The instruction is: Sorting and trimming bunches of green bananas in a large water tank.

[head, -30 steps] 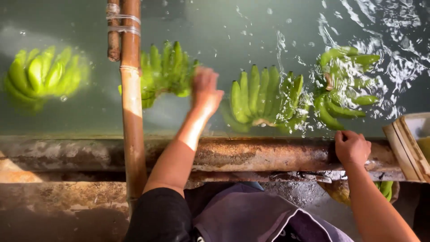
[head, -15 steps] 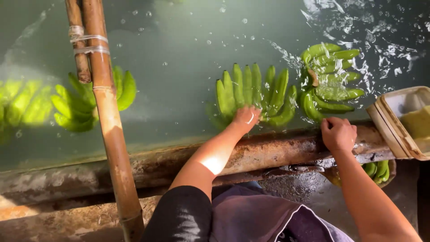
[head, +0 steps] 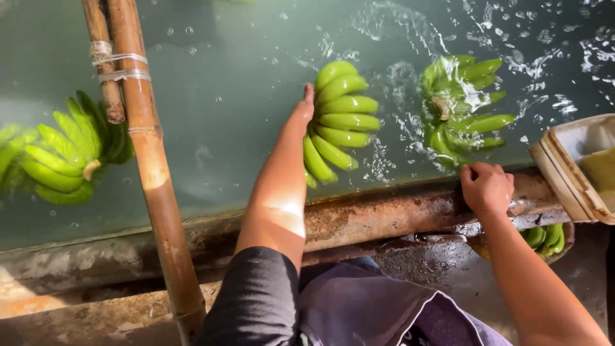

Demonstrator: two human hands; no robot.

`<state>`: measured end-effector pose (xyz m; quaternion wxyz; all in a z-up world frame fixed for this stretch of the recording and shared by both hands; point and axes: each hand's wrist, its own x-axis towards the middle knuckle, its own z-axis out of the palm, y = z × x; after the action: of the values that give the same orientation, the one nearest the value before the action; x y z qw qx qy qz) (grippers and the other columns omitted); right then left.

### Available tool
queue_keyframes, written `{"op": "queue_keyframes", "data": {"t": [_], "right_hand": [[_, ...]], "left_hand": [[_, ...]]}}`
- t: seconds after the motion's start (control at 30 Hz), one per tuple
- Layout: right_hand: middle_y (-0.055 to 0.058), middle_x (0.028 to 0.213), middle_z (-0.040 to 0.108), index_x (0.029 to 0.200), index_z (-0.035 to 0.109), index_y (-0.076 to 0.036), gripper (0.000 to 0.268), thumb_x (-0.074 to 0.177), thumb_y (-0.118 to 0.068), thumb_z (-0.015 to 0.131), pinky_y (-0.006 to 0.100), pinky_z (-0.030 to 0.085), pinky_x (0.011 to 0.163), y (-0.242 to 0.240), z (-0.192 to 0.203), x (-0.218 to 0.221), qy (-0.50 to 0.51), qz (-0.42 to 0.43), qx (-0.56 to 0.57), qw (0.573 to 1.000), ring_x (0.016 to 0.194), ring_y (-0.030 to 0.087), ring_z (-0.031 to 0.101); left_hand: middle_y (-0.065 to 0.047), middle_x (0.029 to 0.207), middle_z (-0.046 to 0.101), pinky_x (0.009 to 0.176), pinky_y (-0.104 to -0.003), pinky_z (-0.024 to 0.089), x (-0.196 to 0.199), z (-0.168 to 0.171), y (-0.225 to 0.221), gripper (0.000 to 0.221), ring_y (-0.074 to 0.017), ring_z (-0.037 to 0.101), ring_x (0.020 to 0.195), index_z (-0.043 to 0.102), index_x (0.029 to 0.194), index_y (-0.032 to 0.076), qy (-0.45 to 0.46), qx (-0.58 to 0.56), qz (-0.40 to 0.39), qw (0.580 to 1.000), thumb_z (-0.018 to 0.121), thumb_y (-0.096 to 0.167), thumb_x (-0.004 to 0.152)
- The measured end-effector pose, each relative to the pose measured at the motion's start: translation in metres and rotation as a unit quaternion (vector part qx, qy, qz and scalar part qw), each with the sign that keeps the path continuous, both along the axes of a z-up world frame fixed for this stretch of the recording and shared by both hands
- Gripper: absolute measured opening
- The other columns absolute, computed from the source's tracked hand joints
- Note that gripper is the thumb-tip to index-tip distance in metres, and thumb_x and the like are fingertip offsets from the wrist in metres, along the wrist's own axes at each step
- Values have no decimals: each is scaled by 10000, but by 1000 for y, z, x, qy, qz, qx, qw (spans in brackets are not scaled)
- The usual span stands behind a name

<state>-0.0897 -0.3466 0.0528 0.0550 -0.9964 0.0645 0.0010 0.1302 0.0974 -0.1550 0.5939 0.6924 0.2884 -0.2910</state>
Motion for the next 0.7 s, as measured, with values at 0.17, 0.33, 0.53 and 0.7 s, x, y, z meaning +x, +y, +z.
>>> {"op": "queue_keyframes", "data": {"t": [0.17, 0.33, 0.53, 0.7], "right_hand": [[74, 960, 749, 939, 787, -127, 299, 1054, -366, 647, 438, 434, 971, 3, 3, -2, 21, -12, -9, 1000, 1046, 286, 649], [63, 1011, 758, 951, 788, -132, 285, 1037, -361, 641, 435, 431, 972, 3, 2, 0, 4, -5, -13, 1000, 1046, 283, 644], [69, 1011, 758, 950, 794, -148, 304, 1046, -388, 634, 438, 447, 988, -8, -11, -3, 15, -2, -16, 1000, 1081, 281, 658], [119, 953, 743, 1010, 806, -158, 314, 1066, -421, 642, 449, 458, 1002, -15, -19, -3, 30, -18, -45, 998, 1075, 308, 659]], "left_hand": [[-235, 1406, 669, 1033, -491, 519, -47, 37, 14, 898, -380, 663, 1236, 626, 1391, -56, 70, 34, 165, 983, 283, 686, 1020], [-168, 1412, 655, 1024, -455, 523, -90, -68, 30, 653, -307, 648, 1236, 557, 1461, -8, -100, -286, 430, 850, 552, 466, 1013], [-164, 1446, 613, 1052, -446, 494, -73, -18, 55, 645, -305, 613, 1274, 540, 1467, -2, -146, -218, 462, 847, 520, 473, 1031], [-160, 1474, 579, 1075, -439, 470, -97, 18, 90, 639, -303, 584, 1305, 526, 1472, 4, -179, -150, 501, 833, 494, 479, 1045]]}}
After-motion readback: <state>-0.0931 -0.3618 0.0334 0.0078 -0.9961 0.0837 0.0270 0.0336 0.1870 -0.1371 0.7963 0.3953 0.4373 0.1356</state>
